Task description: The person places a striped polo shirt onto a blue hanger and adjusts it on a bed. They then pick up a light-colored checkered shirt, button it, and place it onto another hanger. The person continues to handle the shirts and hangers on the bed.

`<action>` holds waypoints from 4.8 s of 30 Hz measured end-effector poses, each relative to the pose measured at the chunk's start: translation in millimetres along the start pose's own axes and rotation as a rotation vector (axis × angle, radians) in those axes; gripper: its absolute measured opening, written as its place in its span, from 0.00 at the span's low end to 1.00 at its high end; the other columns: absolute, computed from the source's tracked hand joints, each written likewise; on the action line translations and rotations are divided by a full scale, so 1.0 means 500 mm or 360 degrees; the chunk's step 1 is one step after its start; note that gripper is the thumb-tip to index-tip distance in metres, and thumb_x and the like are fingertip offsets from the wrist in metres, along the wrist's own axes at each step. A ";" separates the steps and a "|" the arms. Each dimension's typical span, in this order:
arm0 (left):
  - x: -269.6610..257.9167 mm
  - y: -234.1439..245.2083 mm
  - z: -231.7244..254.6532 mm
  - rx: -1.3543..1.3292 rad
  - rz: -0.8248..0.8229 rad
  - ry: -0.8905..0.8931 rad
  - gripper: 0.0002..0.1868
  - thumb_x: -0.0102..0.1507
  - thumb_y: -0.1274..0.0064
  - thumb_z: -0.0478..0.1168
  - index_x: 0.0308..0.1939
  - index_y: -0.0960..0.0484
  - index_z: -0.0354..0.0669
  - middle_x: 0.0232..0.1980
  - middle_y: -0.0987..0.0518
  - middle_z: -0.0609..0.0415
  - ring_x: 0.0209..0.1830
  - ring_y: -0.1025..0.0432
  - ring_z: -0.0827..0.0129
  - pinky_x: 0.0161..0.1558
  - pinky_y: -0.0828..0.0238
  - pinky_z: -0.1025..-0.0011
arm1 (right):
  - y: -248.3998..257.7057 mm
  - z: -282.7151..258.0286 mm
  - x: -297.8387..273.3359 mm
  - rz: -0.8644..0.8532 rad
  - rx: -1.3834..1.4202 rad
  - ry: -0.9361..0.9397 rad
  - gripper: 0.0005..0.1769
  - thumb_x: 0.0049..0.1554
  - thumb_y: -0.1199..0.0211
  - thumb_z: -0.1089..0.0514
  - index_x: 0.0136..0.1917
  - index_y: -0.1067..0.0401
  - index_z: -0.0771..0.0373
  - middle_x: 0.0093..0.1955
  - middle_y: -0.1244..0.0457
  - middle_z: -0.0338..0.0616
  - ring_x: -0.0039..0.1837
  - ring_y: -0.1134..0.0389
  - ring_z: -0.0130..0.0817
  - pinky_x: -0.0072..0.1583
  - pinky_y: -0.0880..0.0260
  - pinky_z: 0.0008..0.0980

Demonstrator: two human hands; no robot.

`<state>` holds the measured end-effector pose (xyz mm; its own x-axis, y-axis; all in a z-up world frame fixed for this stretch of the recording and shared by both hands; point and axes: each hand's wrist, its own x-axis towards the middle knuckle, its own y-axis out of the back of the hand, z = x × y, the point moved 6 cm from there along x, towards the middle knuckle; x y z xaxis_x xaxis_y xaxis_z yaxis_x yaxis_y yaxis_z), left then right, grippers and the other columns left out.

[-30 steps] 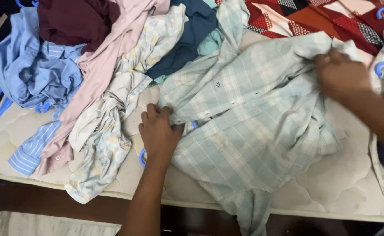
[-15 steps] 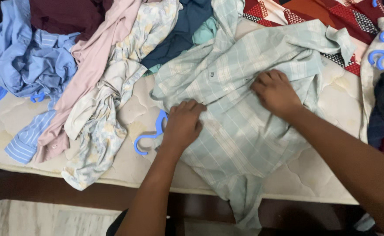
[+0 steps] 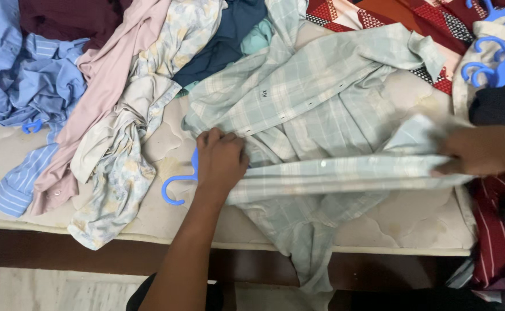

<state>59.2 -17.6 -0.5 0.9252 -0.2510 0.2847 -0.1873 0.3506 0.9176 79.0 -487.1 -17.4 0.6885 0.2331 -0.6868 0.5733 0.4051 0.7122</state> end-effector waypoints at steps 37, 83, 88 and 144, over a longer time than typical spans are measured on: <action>-0.009 0.002 -0.046 0.0032 0.0019 0.0192 0.06 0.52 0.38 0.36 0.32 0.16 0.45 0.42 0.19 0.56 0.50 0.32 0.54 0.65 0.48 0.53 | -0.039 0.273 0.076 0.0647 0.0758 -0.0959 0.26 0.56 0.35 0.43 0.59 0.23 0.64 0.56 0.32 0.59 0.59 0.31 0.53 0.62 0.33 0.49; -0.118 0.071 -0.224 -0.0721 0.0435 0.0377 0.12 0.57 0.46 0.31 0.45 0.20 0.33 0.40 0.19 0.43 0.37 0.23 0.49 0.40 0.28 0.57 | 0.061 -0.223 -0.003 0.1228 -0.0291 -0.0496 0.34 0.50 0.35 0.46 0.70 0.28 0.52 0.64 0.35 0.46 0.62 0.33 0.44 0.62 0.33 0.48; -0.081 -0.105 -0.279 -0.1339 0.0048 0.0544 0.17 0.60 0.41 0.36 0.51 0.20 0.30 0.42 0.16 0.49 0.40 0.20 0.66 0.44 0.24 0.68 | 0.171 -0.468 -0.013 0.1615 0.0538 0.0560 0.24 0.55 0.35 0.50 0.63 0.30 0.56 0.65 0.35 0.47 0.70 0.36 0.46 0.73 0.42 0.49; -0.055 0.091 -0.104 -0.0172 0.0419 0.0010 0.19 0.53 0.42 0.28 0.46 0.12 0.53 0.84 0.49 0.52 0.84 0.58 0.45 0.74 0.56 0.45 | 0.249 -0.618 0.104 0.1196 0.0927 0.0101 0.16 0.61 0.42 0.45 0.53 0.23 0.57 0.47 0.30 0.51 0.49 0.29 0.54 0.49 0.29 0.52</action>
<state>42.6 52.3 18.9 0.8514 -0.1327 0.5074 -0.3857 0.4973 0.7772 48.6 -151.5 -9.3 0.9514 0.3078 -0.0145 0.1337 -0.3700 0.9194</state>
